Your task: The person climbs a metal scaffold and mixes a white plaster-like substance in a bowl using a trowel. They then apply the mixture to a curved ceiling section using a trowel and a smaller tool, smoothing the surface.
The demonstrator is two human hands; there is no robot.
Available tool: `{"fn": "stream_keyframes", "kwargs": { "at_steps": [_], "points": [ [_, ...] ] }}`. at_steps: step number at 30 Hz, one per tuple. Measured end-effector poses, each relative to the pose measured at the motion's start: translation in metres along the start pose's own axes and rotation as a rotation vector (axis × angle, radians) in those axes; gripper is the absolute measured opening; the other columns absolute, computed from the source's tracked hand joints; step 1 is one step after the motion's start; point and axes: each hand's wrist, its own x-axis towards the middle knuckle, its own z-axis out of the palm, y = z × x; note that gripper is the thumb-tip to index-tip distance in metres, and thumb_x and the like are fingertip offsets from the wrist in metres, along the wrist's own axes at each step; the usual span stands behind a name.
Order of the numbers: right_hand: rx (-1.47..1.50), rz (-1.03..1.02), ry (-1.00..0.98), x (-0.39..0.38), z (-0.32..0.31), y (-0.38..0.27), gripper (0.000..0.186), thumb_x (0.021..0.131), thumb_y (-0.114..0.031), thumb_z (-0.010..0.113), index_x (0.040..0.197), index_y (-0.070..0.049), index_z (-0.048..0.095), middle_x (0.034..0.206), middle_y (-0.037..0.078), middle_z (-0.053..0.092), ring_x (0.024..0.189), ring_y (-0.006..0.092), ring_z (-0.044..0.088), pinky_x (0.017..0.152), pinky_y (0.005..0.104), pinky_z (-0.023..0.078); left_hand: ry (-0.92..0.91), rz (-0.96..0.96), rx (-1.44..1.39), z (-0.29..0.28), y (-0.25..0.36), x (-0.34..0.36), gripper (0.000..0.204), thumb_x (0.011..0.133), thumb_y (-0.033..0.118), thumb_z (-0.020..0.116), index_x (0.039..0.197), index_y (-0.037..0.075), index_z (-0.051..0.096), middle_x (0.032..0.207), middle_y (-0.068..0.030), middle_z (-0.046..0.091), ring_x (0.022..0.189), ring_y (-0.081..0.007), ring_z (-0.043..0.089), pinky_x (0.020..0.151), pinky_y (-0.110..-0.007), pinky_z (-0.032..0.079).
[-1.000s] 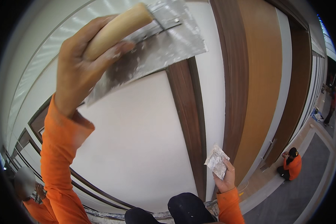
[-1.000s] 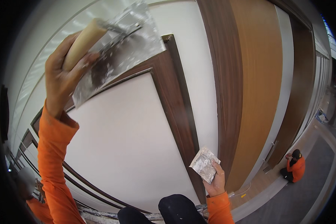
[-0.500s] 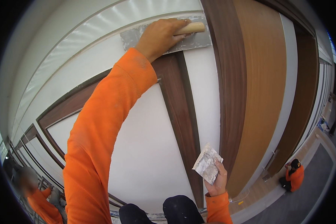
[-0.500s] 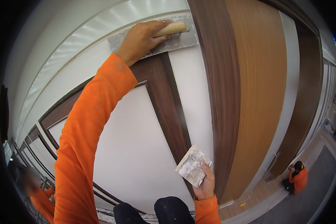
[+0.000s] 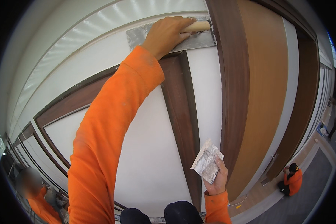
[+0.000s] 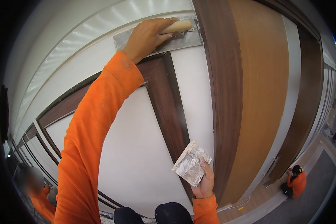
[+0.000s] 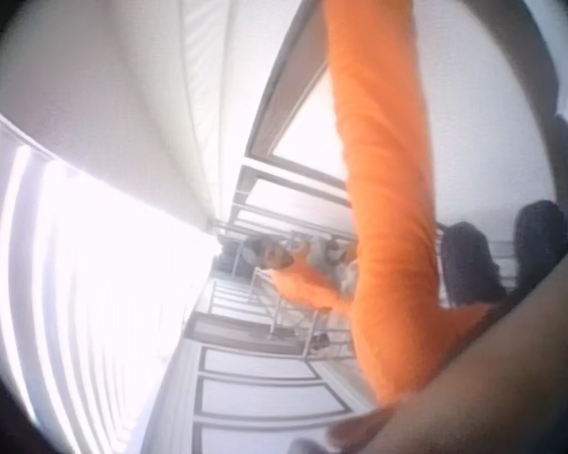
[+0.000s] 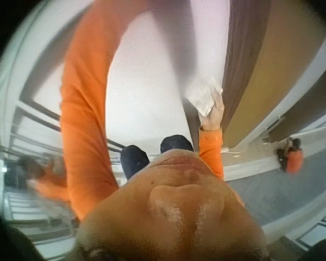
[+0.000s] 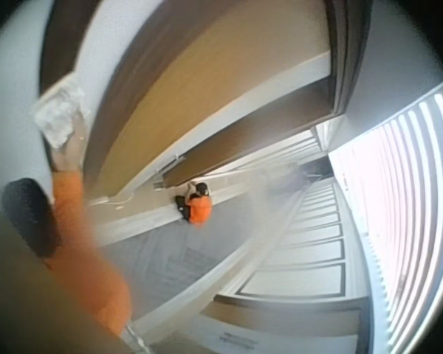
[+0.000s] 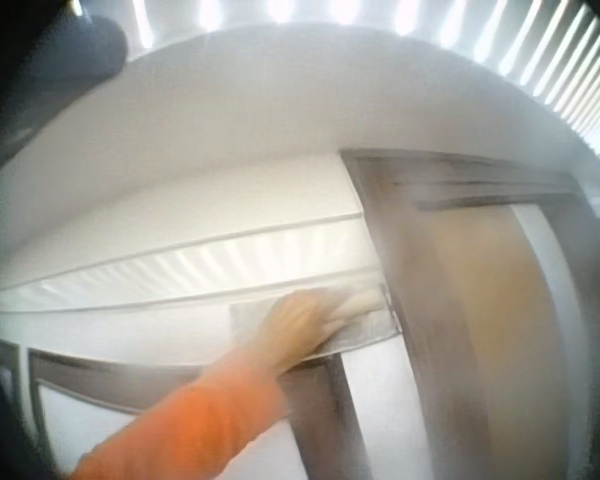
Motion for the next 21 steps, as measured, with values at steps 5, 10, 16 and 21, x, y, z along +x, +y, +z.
{"fn": "stream_keyframes", "kwargs": {
  "at_steps": [5,10,16,21],
  "points": [
    [-0.054,-0.174,0.06,0.041,0.039,-0.013,0.038,0.095,-0.02,0.058,0.128,-0.002,0.056,0.117,0.009,0.067,0.104,0.0233,0.065,0.094,0.0391,0.052,0.09,-0.07,0.033,0.015,0.006,-0.007,0.043,0.079,0.033,0.075,0.118,0.015,0.067,0.091,-0.0113,0.062,0.085,-0.0336,0.062,0.072,-0.042,0.051],
    [-0.067,-0.331,0.063,0.126,0.116,-0.047,0.042,0.096,-0.023,0.058,0.13,0.001,0.054,0.121,0.012,0.064,0.109,0.0227,0.063,0.097,0.039,0.049,0.219,-0.176,-0.238,0.059,-0.032,-0.017,0.039,0.072,0.026,0.085,0.102,0.01,0.065,0.082,-0.0059,0.056,0.076,-0.0285,0.061,0.066,-0.038,0.05],
    [-0.188,-0.355,0.178,0.164,0.213,-0.08,0.049,0.095,-0.026,0.054,0.135,0.001,0.049,0.126,0.013,0.061,0.111,0.0268,0.061,0.099,0.0535,0.049,0.199,-0.287,-0.426,0.068,-0.041,-0.025,0.053,0.06,0.024,0.094,0.091,0.008,0.055,0.083,-0.0046,0.057,0.071,-0.0219,0.055,0.064,-0.033,0.044],
    [-0.057,-0.4,0.26,0.204,0.283,-0.077,0.055,0.093,-0.025,0.053,0.139,0.004,0.044,0.126,0.016,0.06,0.112,0.029,0.062,0.096,0.0565,0.05,-0.009,-0.413,-0.498,0.054,-0.048,-0.034,0.051,0.061,0.027,0.092,0.094,0.012,0.057,0.089,-0.0008,0.063,0.078,-0.0207,0.06,0.074,-0.036,0.04]
  ]
}}
